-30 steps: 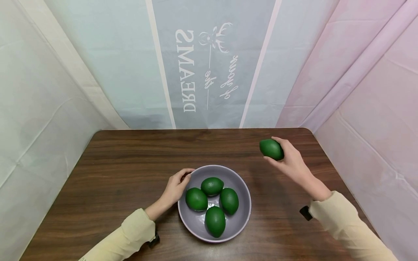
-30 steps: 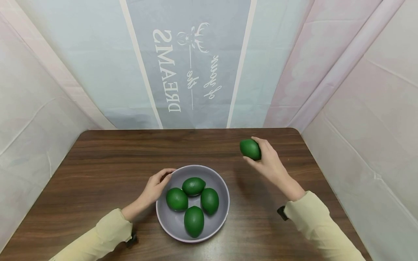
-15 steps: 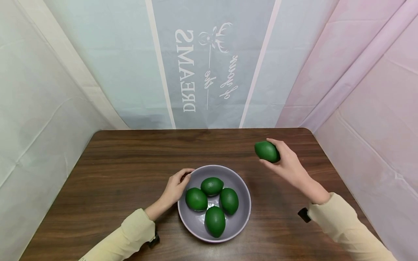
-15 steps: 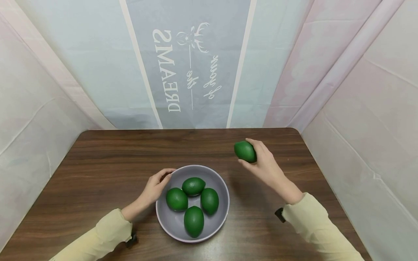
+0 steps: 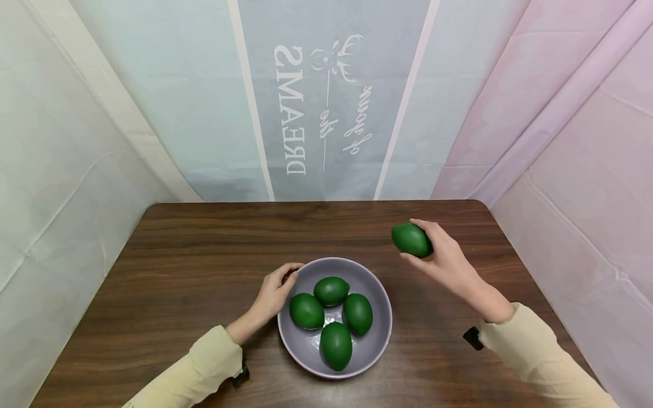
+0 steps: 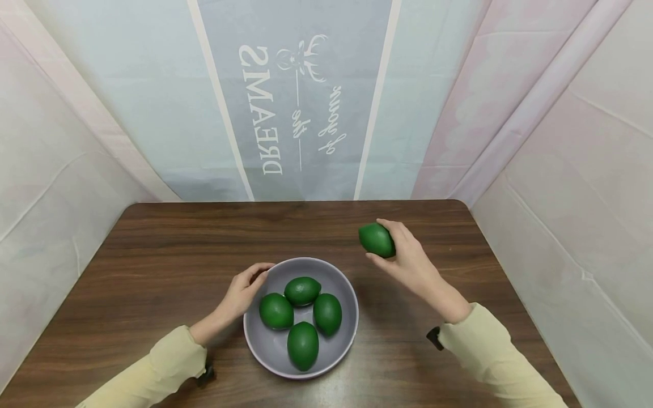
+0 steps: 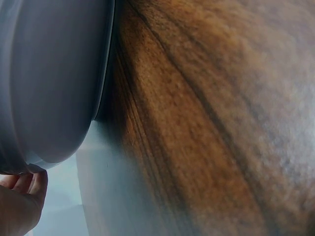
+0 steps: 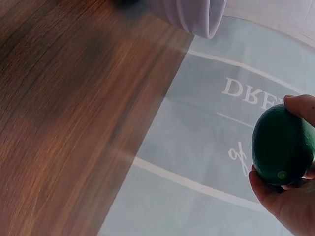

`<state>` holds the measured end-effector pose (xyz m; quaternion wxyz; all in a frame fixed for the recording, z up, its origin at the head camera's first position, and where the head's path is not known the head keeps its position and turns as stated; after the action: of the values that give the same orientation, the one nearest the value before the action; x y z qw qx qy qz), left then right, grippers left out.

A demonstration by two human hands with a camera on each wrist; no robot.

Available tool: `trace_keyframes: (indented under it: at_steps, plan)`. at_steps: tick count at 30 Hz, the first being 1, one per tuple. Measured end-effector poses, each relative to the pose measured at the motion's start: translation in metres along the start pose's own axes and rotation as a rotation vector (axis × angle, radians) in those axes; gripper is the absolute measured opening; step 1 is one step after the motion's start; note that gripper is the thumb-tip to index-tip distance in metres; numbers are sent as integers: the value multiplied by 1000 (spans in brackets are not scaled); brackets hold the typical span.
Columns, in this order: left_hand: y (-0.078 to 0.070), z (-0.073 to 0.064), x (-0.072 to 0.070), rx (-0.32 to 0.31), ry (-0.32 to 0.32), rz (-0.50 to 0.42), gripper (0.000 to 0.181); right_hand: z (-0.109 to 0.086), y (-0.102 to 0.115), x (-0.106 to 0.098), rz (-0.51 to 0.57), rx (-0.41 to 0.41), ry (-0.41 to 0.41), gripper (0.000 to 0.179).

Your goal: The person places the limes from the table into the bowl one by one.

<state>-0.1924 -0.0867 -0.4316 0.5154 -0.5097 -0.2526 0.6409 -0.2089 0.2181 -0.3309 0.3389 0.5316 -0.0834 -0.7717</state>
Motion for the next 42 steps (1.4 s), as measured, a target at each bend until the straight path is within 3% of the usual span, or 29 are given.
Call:
trace_keyframes:
  at_steps: [4, 7, 19, 22, 29, 42]
  plan:
    - [1, 0, 0, -9, 10, 1, 20, -1, 4, 1, -3, -14, 6, 68]
    - [16, 0, 3, 1, 6, 7, 20, -1, 9, 0, -3, -28, 10, 68]
    - [16, 0, 3, -22, 11, 11, 21, -2, 22, 2, 20, -58, 33, 70]
    - [12, 1, 2, -30, 9, 5, 21, -3, 25, 1, 21, -65, 40, 70]
    - [-22, 2, -5, -19, 25, -5, 20, -5, 33, 2, 25, -99, 49, 71]
    - [-24, 2, -5, -30, 25, -3, 21, -10, 41, 9, 78, -93, 95, 70]
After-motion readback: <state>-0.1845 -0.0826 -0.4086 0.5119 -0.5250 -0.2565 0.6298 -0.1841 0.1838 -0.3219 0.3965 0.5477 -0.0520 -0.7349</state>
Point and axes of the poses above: each hand's wrist, its own z-axis towards the middle knuckle, its own x-axis out of the palm, y = z × x, the point moved 6 cm from there along z, towards the middle knuckle, and after that the axes turned 9 degrees about x, right-handed, at the moved point
